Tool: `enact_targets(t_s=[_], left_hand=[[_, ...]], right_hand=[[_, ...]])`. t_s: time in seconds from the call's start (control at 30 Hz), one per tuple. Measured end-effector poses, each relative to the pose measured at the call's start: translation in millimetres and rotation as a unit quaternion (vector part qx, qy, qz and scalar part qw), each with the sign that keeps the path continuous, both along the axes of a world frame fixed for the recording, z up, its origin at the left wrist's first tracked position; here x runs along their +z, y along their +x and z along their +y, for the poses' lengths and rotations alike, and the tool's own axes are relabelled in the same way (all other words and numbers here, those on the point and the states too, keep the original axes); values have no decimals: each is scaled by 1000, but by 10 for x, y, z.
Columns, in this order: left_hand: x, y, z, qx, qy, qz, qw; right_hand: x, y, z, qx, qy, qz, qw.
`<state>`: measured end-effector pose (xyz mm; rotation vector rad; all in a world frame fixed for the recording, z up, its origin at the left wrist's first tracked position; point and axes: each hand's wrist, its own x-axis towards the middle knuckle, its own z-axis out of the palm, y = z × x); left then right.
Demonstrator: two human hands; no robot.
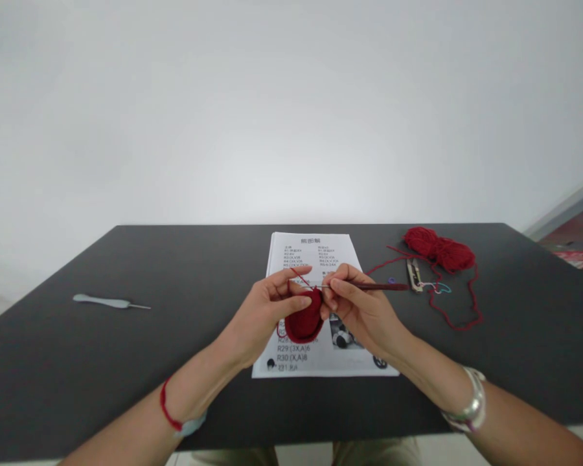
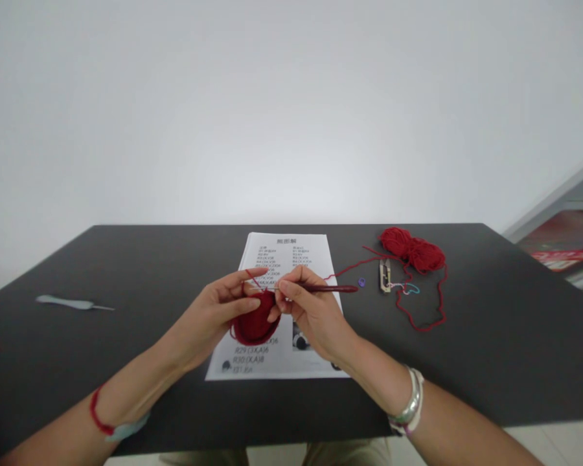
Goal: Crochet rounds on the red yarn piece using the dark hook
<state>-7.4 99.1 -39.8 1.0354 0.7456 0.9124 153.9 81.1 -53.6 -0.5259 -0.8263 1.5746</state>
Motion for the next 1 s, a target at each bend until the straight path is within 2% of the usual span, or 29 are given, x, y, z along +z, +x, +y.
enact_targets(t_s=[0.2,0.33,0.5,0.63,0.73,0.87,1.0], left_hand=[[34,-12,-16,43,29,9,999],[54,-14,-13,63,47,30,996],[90,-7,-15,87,65,49,993],[108,19,-23,96,72,60,991],[113,37,-31,98,73,59,991],[121,42,-55,107,84,67,988],[116,41,-82,114,106,93,983]], right_hand=[[29,30,-18,-2,22,-26,999],[10,71,-4,-25,59,-79,995],[-54,126,3,-64,148,-177,971],[-54,118,-38,-95,179,-240,949],[-14,96,-79,-139,210,-306,918],[25,62,-115,-199,291,-388,851],[19,38,-132,-227,332,-429,809]])
